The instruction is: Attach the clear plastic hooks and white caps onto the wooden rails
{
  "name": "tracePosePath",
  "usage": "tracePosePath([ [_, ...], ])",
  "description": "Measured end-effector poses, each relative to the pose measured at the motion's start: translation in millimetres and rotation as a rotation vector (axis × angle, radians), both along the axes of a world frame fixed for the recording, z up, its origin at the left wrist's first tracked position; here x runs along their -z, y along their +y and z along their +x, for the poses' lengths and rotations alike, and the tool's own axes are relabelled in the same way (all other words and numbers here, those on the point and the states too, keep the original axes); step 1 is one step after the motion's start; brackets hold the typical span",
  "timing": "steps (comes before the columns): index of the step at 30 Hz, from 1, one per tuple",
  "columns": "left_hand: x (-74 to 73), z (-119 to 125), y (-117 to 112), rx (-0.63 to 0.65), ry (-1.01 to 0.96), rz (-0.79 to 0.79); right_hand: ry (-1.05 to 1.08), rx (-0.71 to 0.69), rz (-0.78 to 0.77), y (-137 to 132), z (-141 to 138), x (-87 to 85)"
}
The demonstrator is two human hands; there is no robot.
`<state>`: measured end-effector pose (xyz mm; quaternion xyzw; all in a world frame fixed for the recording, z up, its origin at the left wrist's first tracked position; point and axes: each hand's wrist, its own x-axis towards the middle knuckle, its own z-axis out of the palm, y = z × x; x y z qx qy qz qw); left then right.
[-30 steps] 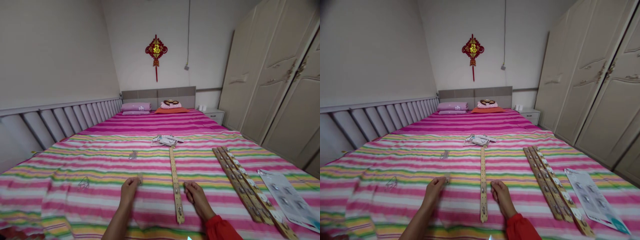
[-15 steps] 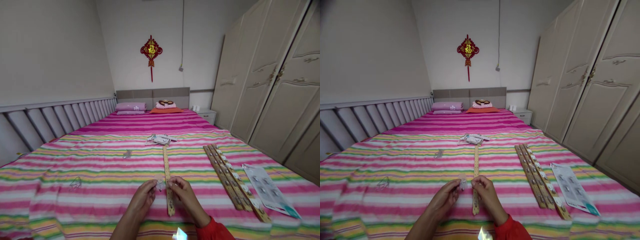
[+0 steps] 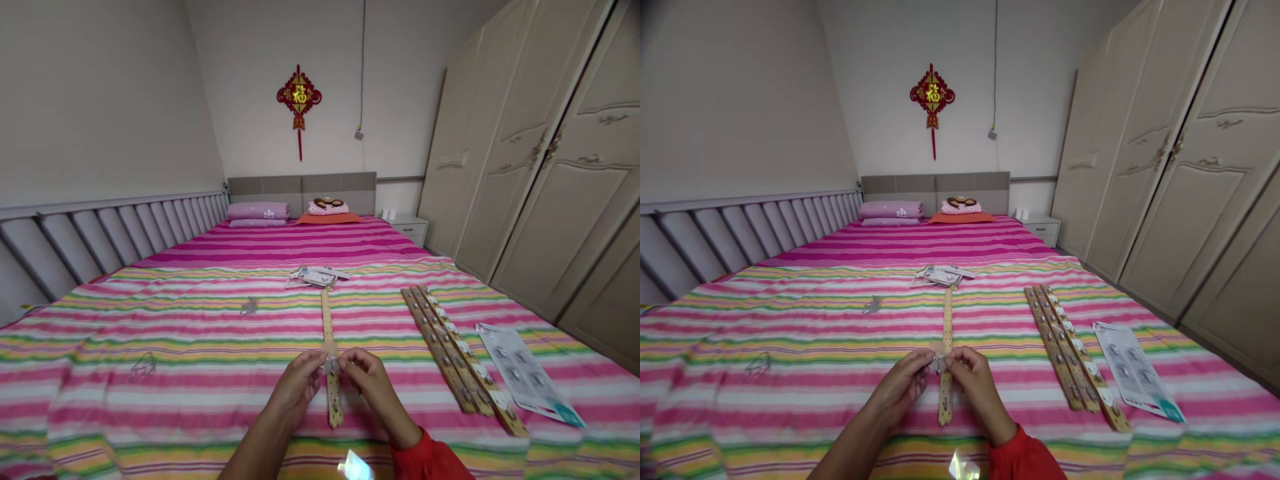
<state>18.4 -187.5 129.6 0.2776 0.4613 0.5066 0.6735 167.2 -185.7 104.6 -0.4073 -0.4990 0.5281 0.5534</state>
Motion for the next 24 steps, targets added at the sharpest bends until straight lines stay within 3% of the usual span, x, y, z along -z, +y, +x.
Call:
tracePosePath([
  [8, 5.6, 2, 31, 0.005, 0.271, 0.161, -0.011, 0.084, 0.006, 26, 1, -0.5],
  [11, 10.8, 2, 44, -0.004, 0.283, 0.192, -0.018, 0.088, -0.009, 39, 1, 3.0],
  [17, 31.1, 2, 73, -0.038, 0.221, 0.188, -0.011, 0.103, -0.106, 62, 1, 21.0],
  [24, 54.2, 6, 95, -0.067, 0.281, 0.191, -0.021, 0.132, -0.155, 83, -1, 45.1],
])
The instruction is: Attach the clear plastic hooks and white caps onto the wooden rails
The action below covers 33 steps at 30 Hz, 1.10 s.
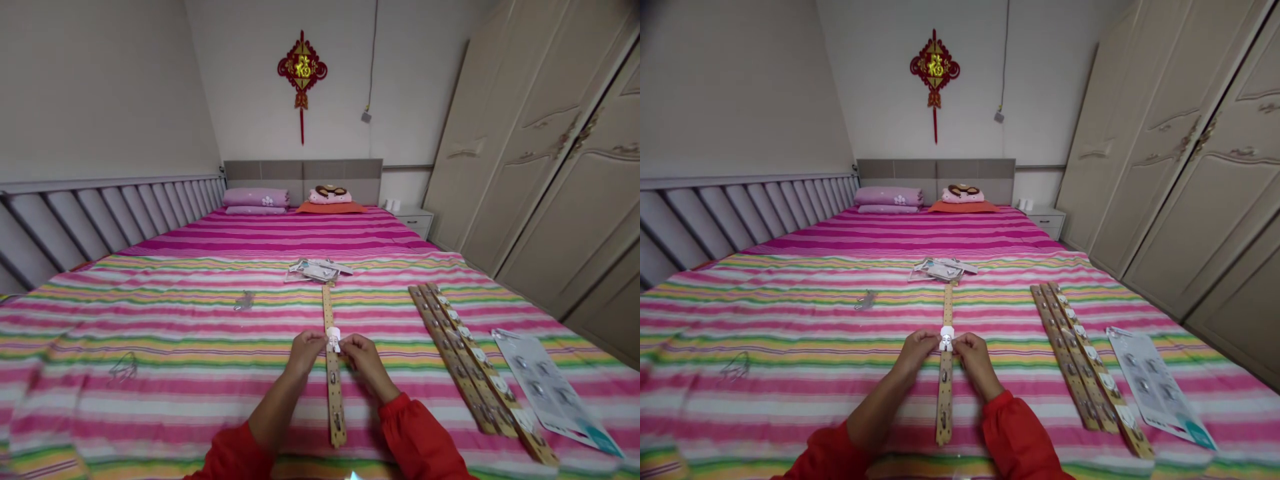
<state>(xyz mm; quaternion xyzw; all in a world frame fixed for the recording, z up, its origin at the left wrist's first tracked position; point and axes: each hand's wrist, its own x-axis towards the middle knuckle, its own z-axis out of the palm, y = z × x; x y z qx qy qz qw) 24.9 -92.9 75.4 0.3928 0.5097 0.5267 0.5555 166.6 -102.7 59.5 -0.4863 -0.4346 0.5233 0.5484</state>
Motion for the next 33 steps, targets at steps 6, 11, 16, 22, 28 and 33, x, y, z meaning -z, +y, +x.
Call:
tracePosePath([
  [6, 15.5, 3, 9, -0.027, 0.033, -0.028, -0.029, 0.014, -0.004, 15, -2, 19.4],
  [11, 23.3, 3, 13, -0.035, 0.056, -0.048, -0.051, 0.026, 0.006, 22, -3, 31.3],
  [16, 28.3, 4, 17, -0.045, 0.085, -0.067, -0.076, 0.032, 0.023, 26, -3, 40.6],
  [22, 37.1, 5, 21, -0.062, 0.116, -0.072, -0.095, 0.040, 0.044, 31, -3, 49.3],
  [28, 42.0, 5, 23, -0.059, 0.133, -0.084, -0.111, 0.042, 0.051, 32, -2, 53.2],
  [33, 47.5, 5, 26, -0.063, 0.148, -0.085, -0.130, 0.053, 0.054, 33, -1, 56.7],
])
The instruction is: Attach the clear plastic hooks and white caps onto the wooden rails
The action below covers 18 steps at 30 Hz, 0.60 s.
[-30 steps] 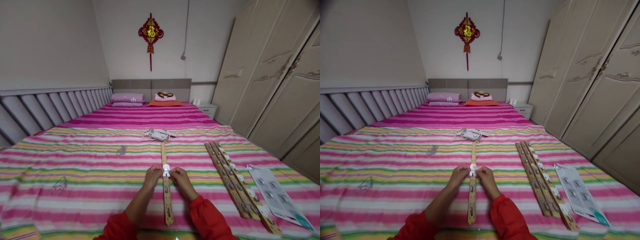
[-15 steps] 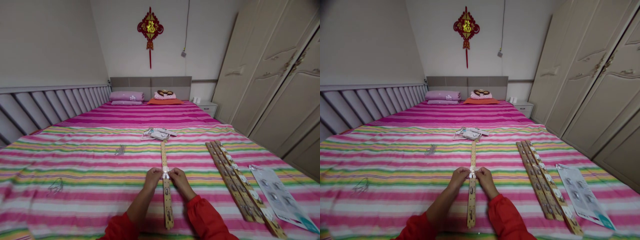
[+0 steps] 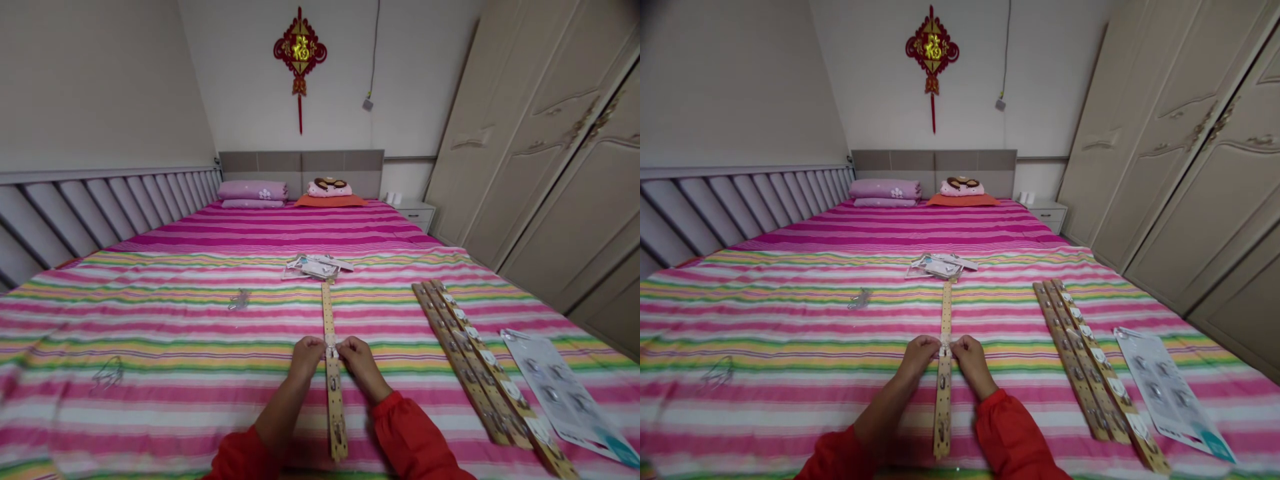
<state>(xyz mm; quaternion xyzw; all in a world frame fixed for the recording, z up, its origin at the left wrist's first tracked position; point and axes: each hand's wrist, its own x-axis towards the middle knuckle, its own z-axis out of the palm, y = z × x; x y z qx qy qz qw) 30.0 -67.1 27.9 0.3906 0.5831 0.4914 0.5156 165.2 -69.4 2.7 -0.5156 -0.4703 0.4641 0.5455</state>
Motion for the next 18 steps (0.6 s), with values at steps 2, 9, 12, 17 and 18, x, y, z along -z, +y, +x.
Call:
tracePosePath([
  [2, 2.7, 0.4, 1.2, -0.006, 0.005, -0.001, -0.008, 0.004, 0.001, 0.3, 0.1, 1.2],
  [9, 6.4, 1.6, 3.3, -0.006, 0.022, -0.018, -0.031, -0.004, 0.005, 0.0, 0.4, 2.7],
  [12, 5.2, 2.0, 2.7, -0.004, 0.037, -0.032, -0.039, -0.008, 0.005, 0.3, 0.4, 2.6],
  [17, 3.1, 2.0, 0.1, -0.011, 0.072, -0.053, -0.046, -0.012, 0.003, 0.2, 0.5, 1.9],
  [18, 2.8, 2.0, 0.0, -0.013, 0.079, -0.058, -0.046, -0.012, 0.003, -0.1, 0.6, 1.6],
])
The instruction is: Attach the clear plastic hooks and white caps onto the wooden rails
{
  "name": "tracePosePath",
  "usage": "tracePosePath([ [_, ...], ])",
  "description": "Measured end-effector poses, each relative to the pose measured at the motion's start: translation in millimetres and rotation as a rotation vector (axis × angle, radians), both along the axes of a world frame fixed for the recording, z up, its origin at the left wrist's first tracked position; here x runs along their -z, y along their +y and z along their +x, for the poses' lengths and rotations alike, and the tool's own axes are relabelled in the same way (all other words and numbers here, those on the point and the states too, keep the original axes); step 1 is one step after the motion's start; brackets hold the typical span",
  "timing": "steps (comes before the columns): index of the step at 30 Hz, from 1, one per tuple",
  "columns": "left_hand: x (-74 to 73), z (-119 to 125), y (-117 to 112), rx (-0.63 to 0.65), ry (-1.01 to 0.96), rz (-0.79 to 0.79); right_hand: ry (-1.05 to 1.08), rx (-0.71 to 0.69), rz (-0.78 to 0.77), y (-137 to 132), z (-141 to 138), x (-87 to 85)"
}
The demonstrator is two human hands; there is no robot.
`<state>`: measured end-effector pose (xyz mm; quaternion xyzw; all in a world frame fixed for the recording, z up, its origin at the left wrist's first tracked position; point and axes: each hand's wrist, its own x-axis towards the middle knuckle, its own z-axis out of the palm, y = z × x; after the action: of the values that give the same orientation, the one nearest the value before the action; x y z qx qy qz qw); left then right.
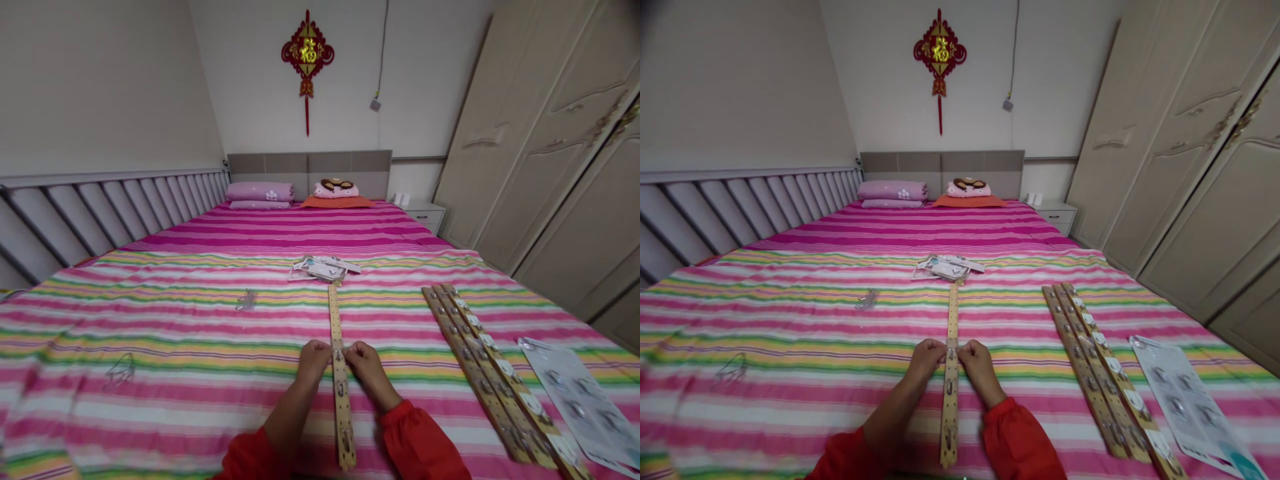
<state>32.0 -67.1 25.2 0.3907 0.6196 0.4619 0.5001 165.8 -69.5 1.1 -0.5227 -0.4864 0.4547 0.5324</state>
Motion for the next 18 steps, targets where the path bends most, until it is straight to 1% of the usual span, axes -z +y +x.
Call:
tracePosePath([
  [9, 1.2, 4, 1, 0.003, 0.029, -0.041, 0.030, 0.012, 0.000, -5, 0, -4.1],
  [12, 0.7, -2, 2, 0.024, 0.055, -0.023, 0.061, -0.003, -0.007, -9, 1, -6.9],
  [14, -1.6, -17, 8, 0.017, 0.094, 0.014, 0.109, -0.027, -0.034, -12, 2, -8.5],
  [15, -3.5, -29, 13, -0.005, 0.124, 0.044, 0.141, -0.038, -0.050, -13, 2, -8.9],
  [16, -5.9, -45, 19, -0.043, 0.162, 0.080, 0.175, -0.046, -0.064, -14, 3, -9.1],
  [18, -11.3, -82, 33, -0.162, 0.260, 0.166, 0.227, -0.055, -0.077, -16, 3, -8.5],
])
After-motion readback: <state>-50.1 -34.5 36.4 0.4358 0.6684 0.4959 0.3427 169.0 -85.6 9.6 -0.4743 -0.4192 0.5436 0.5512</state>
